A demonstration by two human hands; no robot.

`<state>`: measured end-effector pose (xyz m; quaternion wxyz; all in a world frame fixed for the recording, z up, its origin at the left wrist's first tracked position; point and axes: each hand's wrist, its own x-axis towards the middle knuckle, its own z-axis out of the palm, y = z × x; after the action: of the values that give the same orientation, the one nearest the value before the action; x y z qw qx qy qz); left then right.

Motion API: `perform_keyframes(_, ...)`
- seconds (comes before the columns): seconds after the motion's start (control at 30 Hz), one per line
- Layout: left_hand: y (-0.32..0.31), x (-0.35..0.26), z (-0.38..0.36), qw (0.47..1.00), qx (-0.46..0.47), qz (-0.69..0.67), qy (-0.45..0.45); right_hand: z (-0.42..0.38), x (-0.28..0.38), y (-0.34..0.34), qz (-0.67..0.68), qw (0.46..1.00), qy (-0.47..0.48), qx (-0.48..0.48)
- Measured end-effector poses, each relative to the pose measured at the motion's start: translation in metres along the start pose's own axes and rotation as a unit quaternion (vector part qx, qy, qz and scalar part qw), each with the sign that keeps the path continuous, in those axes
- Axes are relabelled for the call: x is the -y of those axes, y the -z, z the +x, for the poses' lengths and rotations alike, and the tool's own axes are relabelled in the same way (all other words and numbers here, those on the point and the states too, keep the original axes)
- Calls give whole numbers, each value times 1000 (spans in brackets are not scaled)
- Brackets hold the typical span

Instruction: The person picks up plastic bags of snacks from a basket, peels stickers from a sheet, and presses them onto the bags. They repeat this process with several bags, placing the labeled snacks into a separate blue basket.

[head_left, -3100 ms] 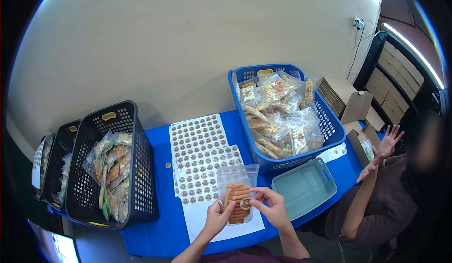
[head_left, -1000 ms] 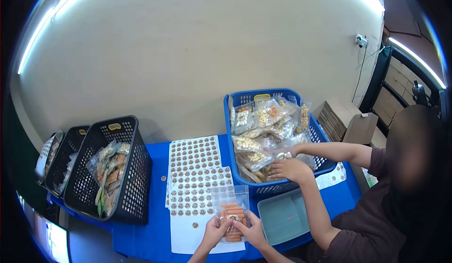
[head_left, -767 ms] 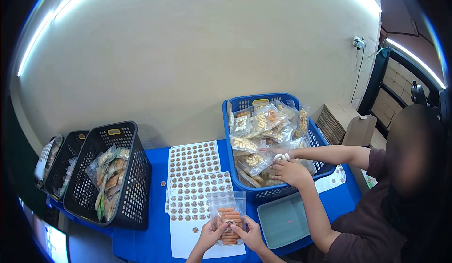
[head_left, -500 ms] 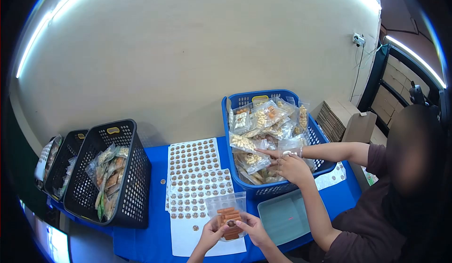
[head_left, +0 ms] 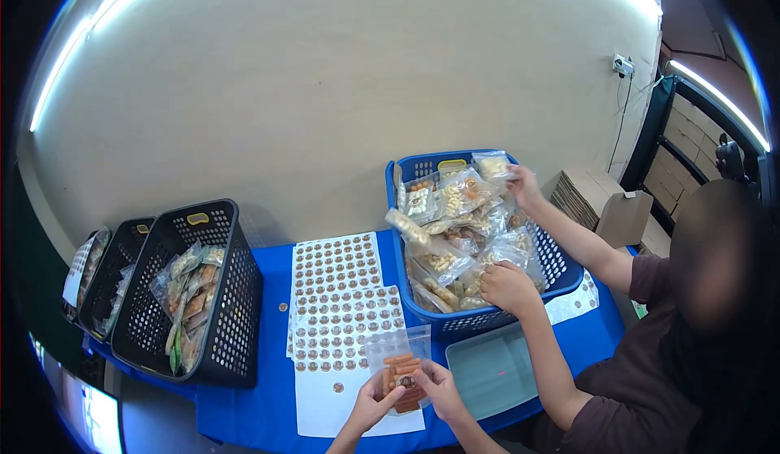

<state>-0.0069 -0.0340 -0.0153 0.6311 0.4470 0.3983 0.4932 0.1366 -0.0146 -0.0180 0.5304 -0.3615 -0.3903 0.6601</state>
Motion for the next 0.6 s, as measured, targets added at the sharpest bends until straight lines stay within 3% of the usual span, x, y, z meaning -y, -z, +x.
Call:
perform_keyframes(0.1, -4, 6, 5, 996, -83, 16, -19, -2, -8, -4, -26, 1000, 7, -10)
perform_keyframes(0.33, -4, 11, 3, 995, -61, 80, -26, -8, -4, -4, 45, 998, -9, -30)
perform_keyframes(0.4, 1, 9, 5, 993, -44, 110, -24, -6, -8, 2, 12, 1000, -6, -16)
perform_keyframes(0.5, 12, 10, 12, 972, -133, 175, -79, -10, 3, -1, -13, 1000, -22, -13)
perform_keyframes(0.6, 20, -4, 17, 974, -160, 62, -148, -17, 1, -6, -12, 998, -62, -18)
